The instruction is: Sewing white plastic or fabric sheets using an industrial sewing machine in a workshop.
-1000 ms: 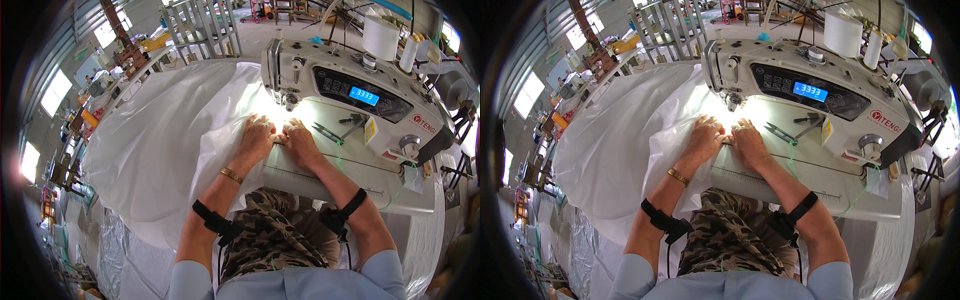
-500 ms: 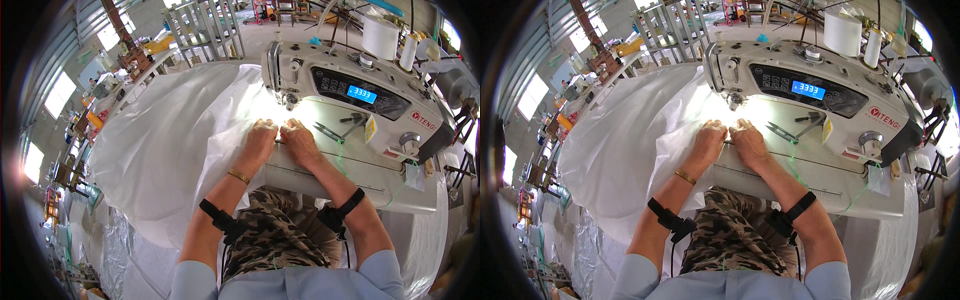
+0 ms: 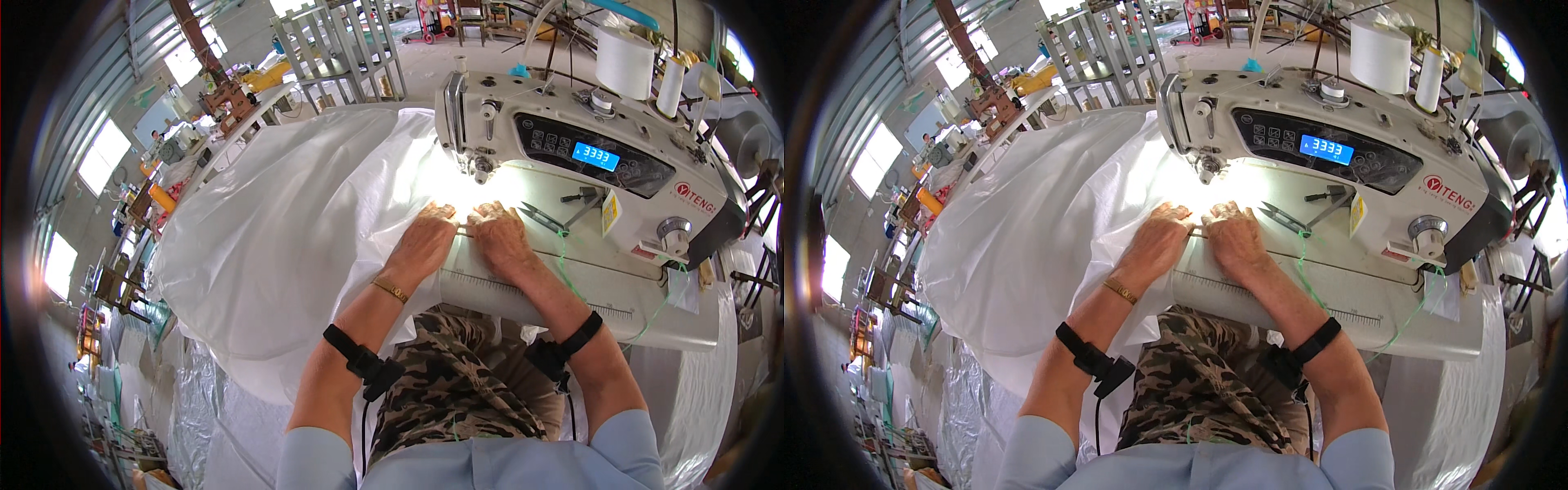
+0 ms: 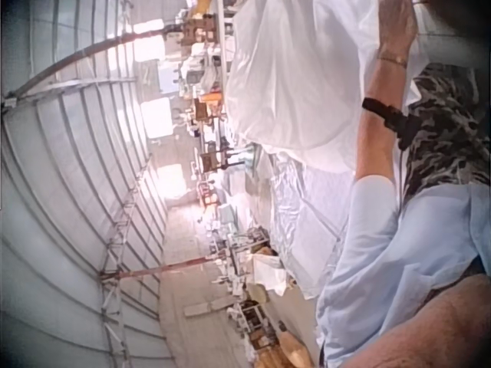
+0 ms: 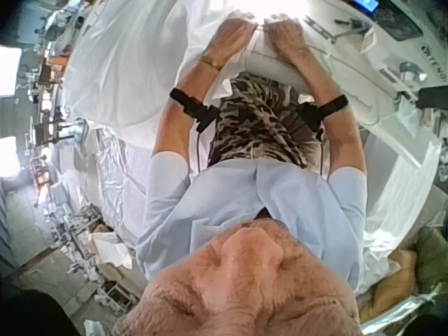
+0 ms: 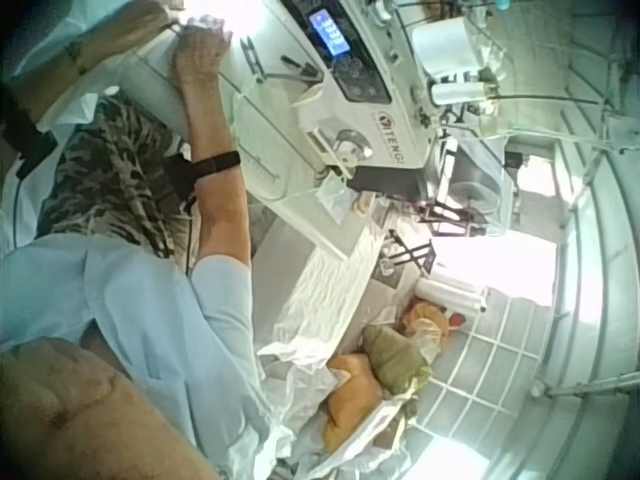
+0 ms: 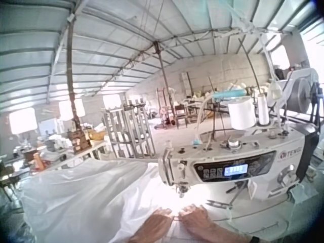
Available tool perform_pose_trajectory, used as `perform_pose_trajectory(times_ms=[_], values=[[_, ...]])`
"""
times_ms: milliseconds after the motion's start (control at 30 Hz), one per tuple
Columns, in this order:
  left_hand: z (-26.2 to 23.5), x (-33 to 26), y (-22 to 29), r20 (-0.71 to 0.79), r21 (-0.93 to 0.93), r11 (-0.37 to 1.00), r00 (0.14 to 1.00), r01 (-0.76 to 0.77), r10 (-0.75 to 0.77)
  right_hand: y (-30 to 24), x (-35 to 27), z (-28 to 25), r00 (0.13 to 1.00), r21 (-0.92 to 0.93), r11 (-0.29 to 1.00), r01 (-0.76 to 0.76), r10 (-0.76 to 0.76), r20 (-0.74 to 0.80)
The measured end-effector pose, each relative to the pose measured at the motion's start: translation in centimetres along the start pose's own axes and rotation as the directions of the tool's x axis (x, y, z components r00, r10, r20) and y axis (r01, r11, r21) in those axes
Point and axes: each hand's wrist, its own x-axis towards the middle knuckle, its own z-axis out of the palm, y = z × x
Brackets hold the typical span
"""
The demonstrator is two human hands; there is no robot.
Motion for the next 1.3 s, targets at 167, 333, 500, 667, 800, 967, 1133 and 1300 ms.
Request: perform_pose_trajectory(times_ms=[167,333,500,667,800,967,1133,1300], values=[[-0.4,0.3,-0.3,-0.021,-0.084,0.996,0.999,0.043,-0.045,0.6,0.5,0.2,0.994,0.017,0.997,-0.077,0.075,0.083],[-0.3,0.4,-0.7,-0.002,-0.224,0.970,0.995,0.098,-0.101,1.2,1.0,0.5,0.992,-0.043,0.995,-0.086,0.090,0.093],[0.1,1.3,-1.2,-0.073,-0.240,0.970,0.995,0.051,-0.070,1.5,1.6,0.0,0.970,-0.009,0.993,-0.121,0.120,0.214],[0.2,1.8,-1.4,0.061,-0.204,0.970,0.990,0.133,-0.123,1.4,1.8,-0.3,0.971,-0.005,0.991,-0.132,0.130,0.200],[0.4,2.0,-1.4,-0.006,-0.243,0.959,0.989,0.144,-0.150,1.5,2.0,0.1,0.973,-0.029,0.991,-0.131,0.134,0.186],[0.6,2.3,-1.5,0.030,-0.229,0.964,0.991,0.134,-0.130,1.4,2.1,0.5,0.975,-0.051,0.989,-0.142,0.148,0.163],[1.0,2.1,-1.5,-0.057,-0.277,0.955,0.990,0.110,-0.131,0.9,2.6,0.2,0.975,-0.034,0.989,-0.142,0.146,0.170],[1.1,2.3,-1.7,0.009,-0.236,0.964,0.992,0.121,-0.122,1.1,2.8,-0.3,0.968,-0.025,0.988,-0.153,0.155,0.195]])
